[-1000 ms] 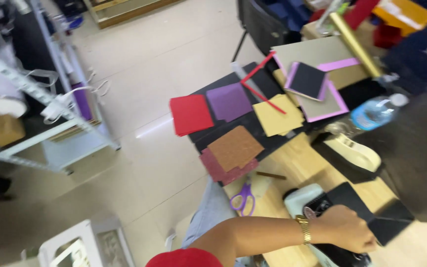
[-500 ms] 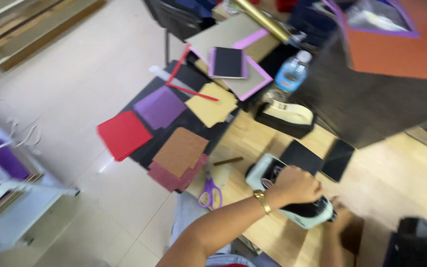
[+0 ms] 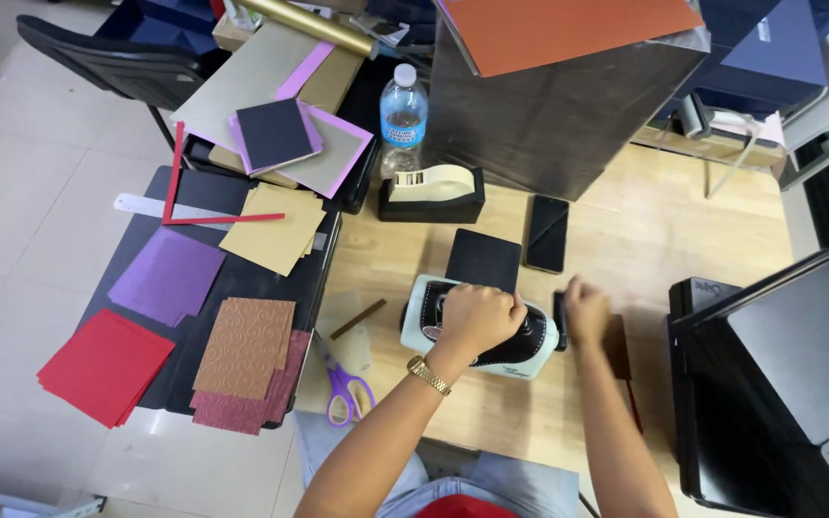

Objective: Using a manual embossing machine to create textured patterns on sheets of paper.

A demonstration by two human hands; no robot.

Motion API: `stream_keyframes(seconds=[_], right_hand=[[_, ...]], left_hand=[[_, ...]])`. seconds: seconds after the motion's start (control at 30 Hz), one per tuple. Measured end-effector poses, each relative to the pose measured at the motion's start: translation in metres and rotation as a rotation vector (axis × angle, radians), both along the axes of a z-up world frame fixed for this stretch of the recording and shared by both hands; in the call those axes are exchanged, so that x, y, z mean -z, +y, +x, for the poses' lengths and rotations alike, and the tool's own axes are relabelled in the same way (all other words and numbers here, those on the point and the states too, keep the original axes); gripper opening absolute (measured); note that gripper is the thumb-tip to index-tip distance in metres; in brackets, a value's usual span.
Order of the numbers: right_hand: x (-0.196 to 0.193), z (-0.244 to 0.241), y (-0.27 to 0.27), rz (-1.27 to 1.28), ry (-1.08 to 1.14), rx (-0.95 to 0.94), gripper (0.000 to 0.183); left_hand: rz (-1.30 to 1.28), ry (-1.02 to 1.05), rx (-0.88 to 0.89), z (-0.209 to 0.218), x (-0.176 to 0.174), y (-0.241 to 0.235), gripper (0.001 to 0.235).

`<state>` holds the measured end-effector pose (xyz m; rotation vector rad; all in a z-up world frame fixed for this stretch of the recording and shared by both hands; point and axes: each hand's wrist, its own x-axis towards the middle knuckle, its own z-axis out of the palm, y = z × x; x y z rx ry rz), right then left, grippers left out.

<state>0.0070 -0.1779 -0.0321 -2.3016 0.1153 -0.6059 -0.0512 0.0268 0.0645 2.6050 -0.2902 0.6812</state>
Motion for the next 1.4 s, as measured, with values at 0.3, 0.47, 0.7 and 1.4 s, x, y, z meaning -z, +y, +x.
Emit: stream_keyframes(seconds=[0.3, 0.47, 0.7, 1.4], right_hand=[[0.025, -0.079, -0.044, 0.313, 0.462, -0.245, 0.024], [-0.078, -0.021, 0.004, 0.878, 0.617, -0.286, 0.050], [-0.038, 0.037, 0.050, 0.880, 1.018, -0.384, 0.049], [-0.108, -0.129, -0.068, 1.085, 0.164, -0.406, 0.052]], left_hand=[[-0.011, 0.026, 0.032, -0.002, -0.009, 0.004, 0.036], [-0.025, 0.025, 0.033, -0.004, -0.013, 0.005, 0.038], [-0.019, 0.009, 0.033, -0.004, -0.007, 0.004, 0.035], [0.077, 0.127, 0.042, 0.020, -0.003, 0.017, 0.058]])
